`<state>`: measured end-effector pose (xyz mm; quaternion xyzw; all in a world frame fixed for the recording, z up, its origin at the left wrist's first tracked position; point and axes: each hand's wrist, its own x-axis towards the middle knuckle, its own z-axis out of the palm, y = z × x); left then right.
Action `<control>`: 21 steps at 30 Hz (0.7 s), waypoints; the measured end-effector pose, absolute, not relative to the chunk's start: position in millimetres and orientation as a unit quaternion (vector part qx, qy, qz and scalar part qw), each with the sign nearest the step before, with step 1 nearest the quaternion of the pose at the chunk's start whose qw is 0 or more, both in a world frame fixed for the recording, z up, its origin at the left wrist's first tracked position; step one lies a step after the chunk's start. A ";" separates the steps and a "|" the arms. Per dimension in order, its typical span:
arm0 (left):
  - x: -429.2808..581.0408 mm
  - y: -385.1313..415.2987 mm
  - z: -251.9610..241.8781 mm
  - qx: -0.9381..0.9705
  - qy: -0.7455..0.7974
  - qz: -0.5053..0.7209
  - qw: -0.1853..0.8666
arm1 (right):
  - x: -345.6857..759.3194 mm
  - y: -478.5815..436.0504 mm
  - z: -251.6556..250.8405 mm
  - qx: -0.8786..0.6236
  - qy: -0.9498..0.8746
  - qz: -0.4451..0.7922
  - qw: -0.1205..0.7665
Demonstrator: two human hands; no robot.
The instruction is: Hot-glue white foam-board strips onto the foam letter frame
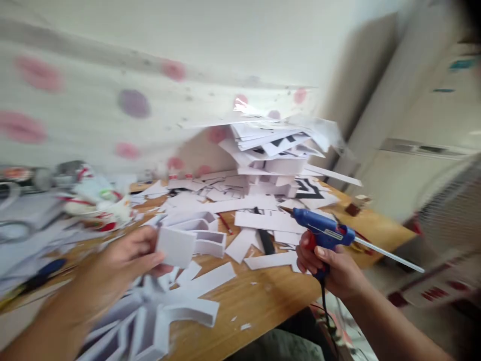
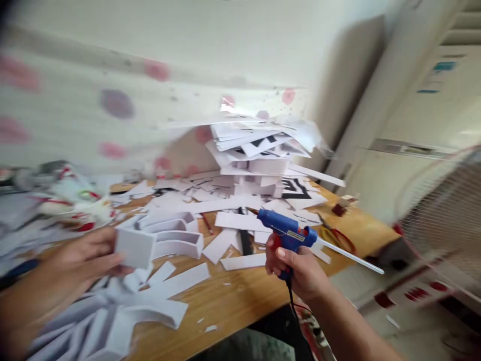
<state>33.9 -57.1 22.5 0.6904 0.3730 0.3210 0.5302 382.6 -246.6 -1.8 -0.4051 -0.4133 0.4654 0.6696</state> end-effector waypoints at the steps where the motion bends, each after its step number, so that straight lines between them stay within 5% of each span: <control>1: 33.6 -58.7 25.3 0.664 0.362 0.309 0.577 | 365.8 -233.7 1.1 -0.385 -0.426 0.501 0.648; 5: 30.7 -57.6 29.5 0.579 0.323 0.334 0.670 | 319.5 -192.1 10.4 -0.358 -0.481 0.565 0.567; 10: 30.7 -59.1 25.9 0.509 0.303 0.384 0.708 | 300.1 -156.0 19.3 -0.400 -0.589 0.500 0.493; 21: 40.9 -60.0 16.0 0.474 0.311 0.394 0.723 | 297.3 -132.3 -19.3 -0.380 -0.662 0.335 0.553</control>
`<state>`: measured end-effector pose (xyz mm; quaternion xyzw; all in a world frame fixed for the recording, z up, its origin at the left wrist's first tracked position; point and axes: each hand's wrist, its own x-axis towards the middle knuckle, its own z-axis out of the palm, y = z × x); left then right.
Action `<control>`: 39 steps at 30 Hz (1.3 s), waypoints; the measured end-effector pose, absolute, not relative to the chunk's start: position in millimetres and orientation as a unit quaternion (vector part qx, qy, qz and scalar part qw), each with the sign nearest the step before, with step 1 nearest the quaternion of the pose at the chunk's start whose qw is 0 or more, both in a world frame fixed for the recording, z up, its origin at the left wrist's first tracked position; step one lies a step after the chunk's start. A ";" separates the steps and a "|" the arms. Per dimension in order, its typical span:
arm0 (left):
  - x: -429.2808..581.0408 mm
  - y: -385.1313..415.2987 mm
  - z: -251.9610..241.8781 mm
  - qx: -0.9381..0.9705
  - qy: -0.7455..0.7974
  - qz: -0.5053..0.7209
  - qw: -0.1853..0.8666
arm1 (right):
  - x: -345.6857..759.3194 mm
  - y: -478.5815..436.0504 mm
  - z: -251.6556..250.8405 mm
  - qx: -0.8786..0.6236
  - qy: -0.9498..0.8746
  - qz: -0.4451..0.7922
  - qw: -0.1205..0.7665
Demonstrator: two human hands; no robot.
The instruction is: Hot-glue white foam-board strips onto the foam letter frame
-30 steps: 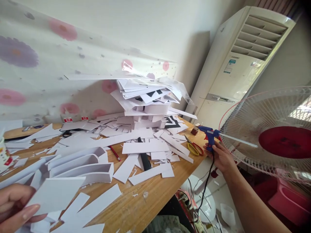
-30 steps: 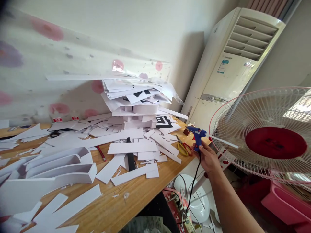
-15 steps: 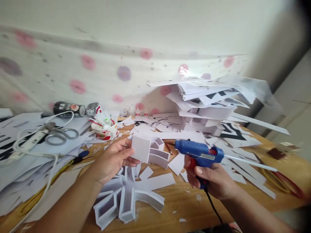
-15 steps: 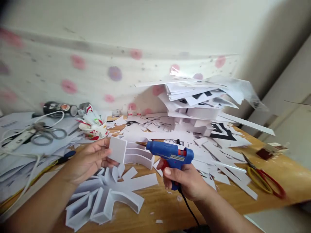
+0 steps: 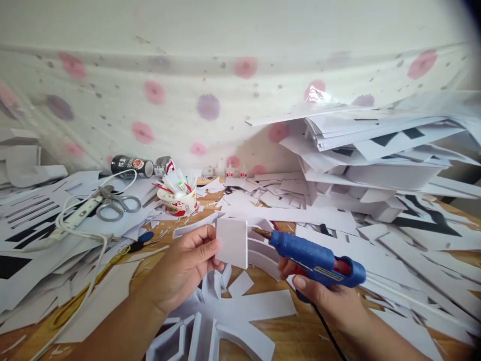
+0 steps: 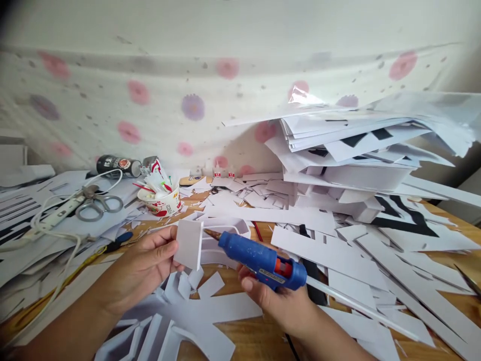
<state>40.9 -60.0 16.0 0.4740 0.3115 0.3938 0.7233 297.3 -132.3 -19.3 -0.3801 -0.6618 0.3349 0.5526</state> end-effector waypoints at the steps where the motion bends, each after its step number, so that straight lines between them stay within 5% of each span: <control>1: 40.2 -59.9 15.4 0.475 0.318 0.386 0.724 | 295.1 -133.8 -20.5 -0.381 -0.658 0.330 0.560; 39: 38.9 -59.2 10.7 0.515 0.313 0.336 0.724 | 291.3 -135.4 -21.3 -0.374 -0.658 0.359 0.546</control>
